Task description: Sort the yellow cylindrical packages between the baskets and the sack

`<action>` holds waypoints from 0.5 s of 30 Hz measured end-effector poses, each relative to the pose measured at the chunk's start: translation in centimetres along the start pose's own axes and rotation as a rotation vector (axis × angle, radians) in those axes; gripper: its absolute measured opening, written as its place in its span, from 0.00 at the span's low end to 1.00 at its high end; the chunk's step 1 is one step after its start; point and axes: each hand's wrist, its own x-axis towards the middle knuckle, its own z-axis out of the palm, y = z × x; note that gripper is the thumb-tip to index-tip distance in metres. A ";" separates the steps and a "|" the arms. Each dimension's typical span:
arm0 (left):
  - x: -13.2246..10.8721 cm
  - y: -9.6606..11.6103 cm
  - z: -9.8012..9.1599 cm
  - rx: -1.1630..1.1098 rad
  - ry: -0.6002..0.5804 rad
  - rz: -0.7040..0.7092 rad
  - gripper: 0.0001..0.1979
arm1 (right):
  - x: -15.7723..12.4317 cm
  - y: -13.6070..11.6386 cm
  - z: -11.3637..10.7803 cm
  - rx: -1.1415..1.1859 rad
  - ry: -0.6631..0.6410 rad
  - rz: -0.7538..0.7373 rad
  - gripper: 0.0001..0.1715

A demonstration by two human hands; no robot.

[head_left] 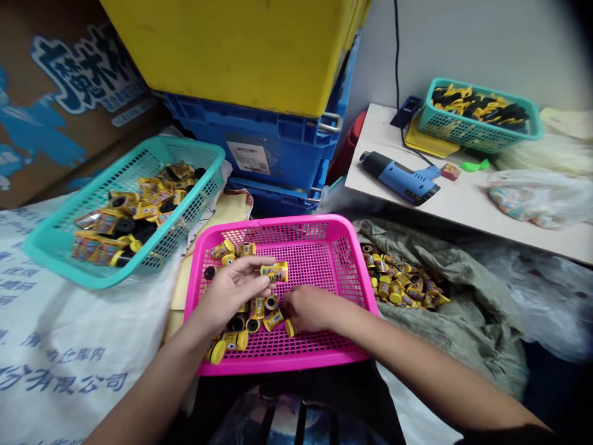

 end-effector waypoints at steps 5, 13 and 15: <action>-0.5 1.0 1.0 0.175 0.029 0.126 0.15 | -4.5 2.6 0.1 0.463 0.654 -0.138 0.13; 4.6 4.9 11.3 0.424 -0.404 0.408 0.13 | -16.2 11.7 2.4 0.851 1.589 0.172 0.24; 6.4 5.1 15.8 0.497 -0.517 0.528 0.24 | -18.0 14.3 3.5 0.733 1.604 0.432 0.31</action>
